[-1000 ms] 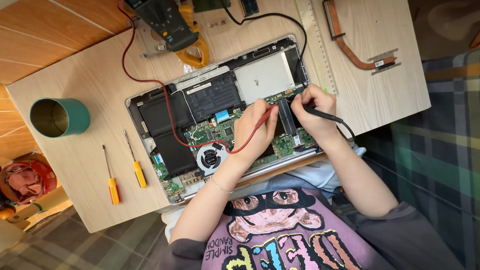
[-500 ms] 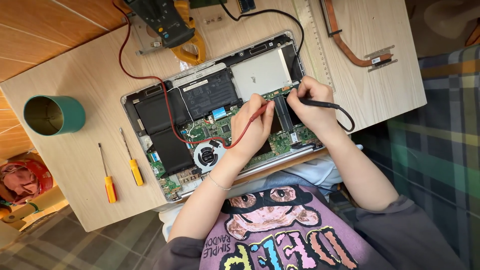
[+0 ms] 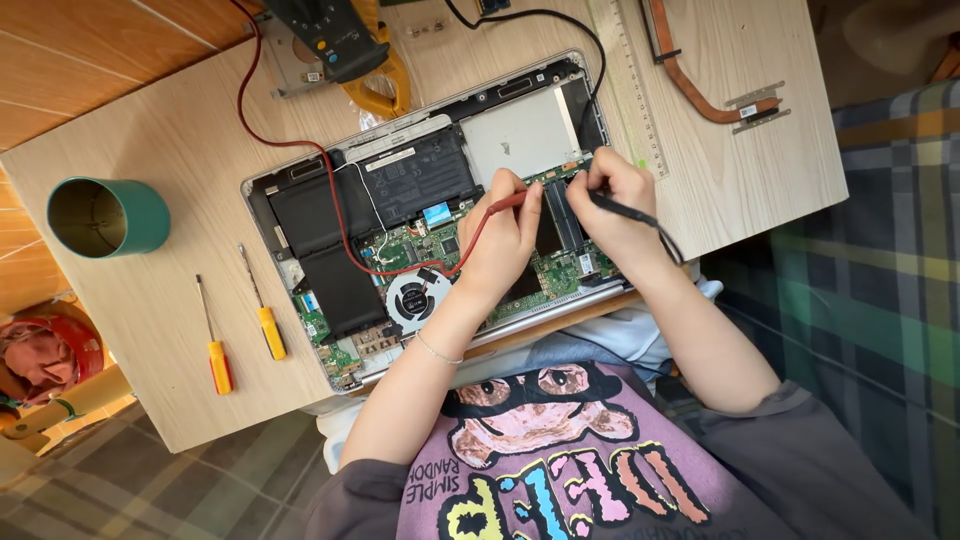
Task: Testing laptop motherboard circuits using a multimeter and probes.
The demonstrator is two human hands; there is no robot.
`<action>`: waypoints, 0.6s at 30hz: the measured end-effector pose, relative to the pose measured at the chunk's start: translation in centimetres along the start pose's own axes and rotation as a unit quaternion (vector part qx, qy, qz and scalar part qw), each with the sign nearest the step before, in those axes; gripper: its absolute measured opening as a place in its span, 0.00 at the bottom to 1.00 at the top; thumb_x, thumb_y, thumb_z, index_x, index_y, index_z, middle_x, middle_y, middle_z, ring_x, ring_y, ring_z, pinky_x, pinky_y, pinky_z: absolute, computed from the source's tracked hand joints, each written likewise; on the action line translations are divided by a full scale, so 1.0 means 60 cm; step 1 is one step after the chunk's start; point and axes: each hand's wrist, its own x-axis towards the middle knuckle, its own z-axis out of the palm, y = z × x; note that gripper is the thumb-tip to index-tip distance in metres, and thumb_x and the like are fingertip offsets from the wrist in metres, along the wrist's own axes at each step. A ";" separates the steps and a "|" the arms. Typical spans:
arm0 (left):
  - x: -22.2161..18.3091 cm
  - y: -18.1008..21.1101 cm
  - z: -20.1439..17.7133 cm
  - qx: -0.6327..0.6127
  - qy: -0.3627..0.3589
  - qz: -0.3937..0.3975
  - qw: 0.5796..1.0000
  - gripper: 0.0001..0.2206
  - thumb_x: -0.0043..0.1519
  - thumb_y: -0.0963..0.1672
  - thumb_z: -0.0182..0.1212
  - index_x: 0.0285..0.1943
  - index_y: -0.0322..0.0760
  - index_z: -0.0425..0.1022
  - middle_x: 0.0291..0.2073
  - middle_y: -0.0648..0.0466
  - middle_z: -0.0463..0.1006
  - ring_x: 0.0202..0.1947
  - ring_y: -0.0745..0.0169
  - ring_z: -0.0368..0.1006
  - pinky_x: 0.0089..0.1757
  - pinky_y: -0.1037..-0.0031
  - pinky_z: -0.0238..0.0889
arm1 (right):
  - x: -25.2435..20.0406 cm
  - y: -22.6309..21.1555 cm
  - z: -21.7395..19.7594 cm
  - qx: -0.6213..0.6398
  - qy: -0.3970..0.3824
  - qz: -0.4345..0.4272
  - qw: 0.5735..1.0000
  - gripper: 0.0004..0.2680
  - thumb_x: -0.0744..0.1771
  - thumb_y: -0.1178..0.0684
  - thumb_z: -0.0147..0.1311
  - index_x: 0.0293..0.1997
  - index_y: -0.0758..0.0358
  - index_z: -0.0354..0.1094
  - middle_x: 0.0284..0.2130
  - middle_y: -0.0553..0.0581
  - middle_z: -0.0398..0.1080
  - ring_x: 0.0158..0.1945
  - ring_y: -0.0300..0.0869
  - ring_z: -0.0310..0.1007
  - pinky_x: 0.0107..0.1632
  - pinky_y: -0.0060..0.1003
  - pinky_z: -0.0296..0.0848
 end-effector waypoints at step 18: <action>-0.083 -0.025 -0.016 -0.166 -0.041 -0.078 0.982 0.12 0.66 0.46 0.66 0.39 0.33 0.71 0.24 0.54 0.80 0.24 0.72 0.72 0.28 0.78 0.63 | -0.084 0.049 -0.037 0.273 0.019 0.099 0.957 0.06 0.71 0.62 0.55 0.39 0.65 0.60 0.29 0.53 0.72 0.30 0.35 0.77 0.32 0.27 0.76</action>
